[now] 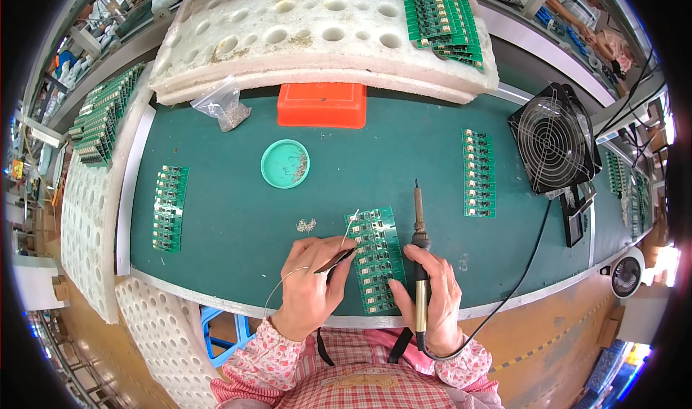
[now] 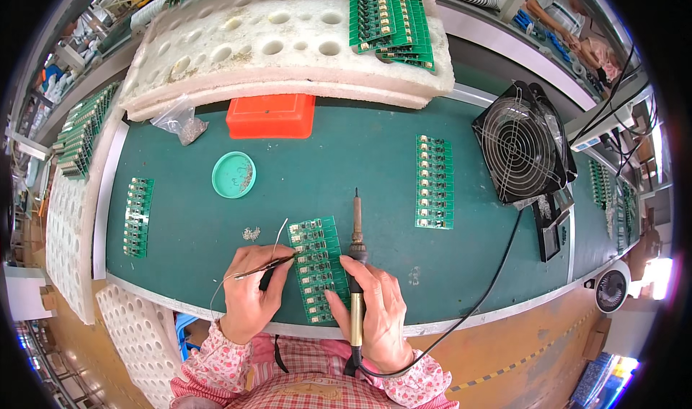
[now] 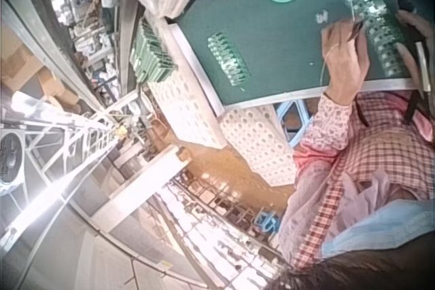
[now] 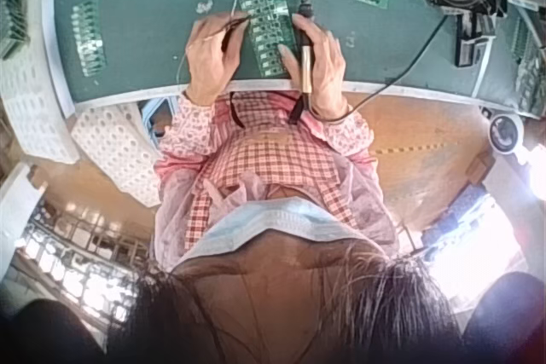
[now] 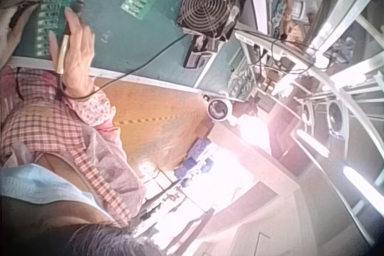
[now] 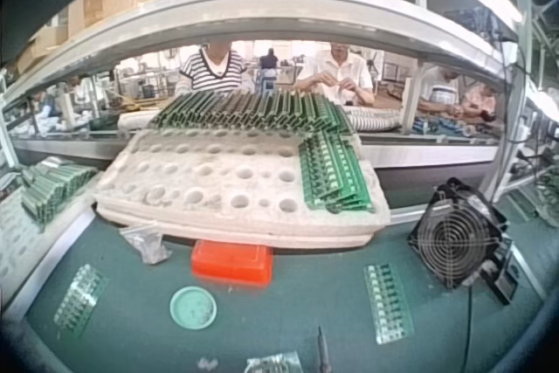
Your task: The person solders electronic components onto a printed circuit board using a soldering iron and tweezers.
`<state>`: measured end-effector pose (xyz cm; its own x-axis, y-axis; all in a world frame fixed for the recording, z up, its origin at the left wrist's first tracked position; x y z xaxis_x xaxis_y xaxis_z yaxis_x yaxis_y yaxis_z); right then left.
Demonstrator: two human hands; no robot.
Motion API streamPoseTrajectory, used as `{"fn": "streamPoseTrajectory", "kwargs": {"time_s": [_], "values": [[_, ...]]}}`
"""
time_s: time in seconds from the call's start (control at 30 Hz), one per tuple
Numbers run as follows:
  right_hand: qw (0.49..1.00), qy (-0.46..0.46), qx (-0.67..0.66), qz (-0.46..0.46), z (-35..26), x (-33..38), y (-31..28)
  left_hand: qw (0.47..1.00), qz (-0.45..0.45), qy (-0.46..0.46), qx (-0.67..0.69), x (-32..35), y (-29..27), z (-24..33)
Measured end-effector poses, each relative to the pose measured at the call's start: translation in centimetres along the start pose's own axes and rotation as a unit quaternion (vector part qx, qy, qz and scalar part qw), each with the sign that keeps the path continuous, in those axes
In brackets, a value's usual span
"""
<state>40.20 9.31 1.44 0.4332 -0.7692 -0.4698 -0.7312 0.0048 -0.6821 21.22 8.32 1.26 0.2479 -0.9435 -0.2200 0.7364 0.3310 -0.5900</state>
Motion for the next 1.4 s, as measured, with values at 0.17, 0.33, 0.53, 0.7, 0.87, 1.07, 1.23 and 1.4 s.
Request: {"fn": "streamPoseTrajectory", "kwargs": {"time_s": [0.17, 0.33, 0.53, 0.7, 0.87, 1.07, 1.23, 1.4], "values": [[0.997, -0.034, -0.043, 0.053, -0.1, -0.6, -0.2, 1.000, 0.002, 0.007, -0.013, 0.1, 0.0, -0.1], [0.966, -0.013, -0.200, 0.164, 0.3, 0.0, -1.1, 1.000, 0.002, 0.004, -0.012, 0.1, 0.1, 0.0], [0.928, 0.036, -0.321, 0.184, 0.9, -0.3, -0.5, 1.000, -0.003, -0.006, -0.012, 0.0, 0.1, 0.1], [0.921, 0.012, -0.351, 0.166, 0.7, -0.9, -0.2, 1.000, -0.006, -0.011, -0.010, 0.1, 0.1, 0.0], [0.924, 0.022, -0.346, 0.160, 0.6, -1.0, -0.2, 1.000, -0.005, -0.006, -0.013, 0.1, 0.0, 0.0], [0.927, 0.020, -0.341, 0.157, 0.7, -1.0, -0.2, 1.000, 0.001, -0.007, -0.011, 0.1, 0.1, 0.0], [0.926, 0.025, -0.343, 0.158, 0.6, -1.1, -0.2, 1.000, -0.001, -0.008, -0.014, 0.1, 0.1, 0.0], [0.925, 0.022, -0.340, 0.167, 0.6, -1.1, -0.2, 1.000, 0.003, -0.006, -0.011, 0.1, 0.1, 0.0]]}}
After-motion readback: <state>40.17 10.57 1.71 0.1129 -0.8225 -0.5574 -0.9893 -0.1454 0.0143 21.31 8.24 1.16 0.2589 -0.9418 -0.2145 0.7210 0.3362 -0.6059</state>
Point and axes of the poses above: each hand's wrist, its own x-axis away from the middle knuckle, its own y-axis out of the palm, z = x × y, the point moved 3 cm from there along -x, towards the middle knuckle, and after that the axes turned 12 degrees about -y, right-handed, at the moved point
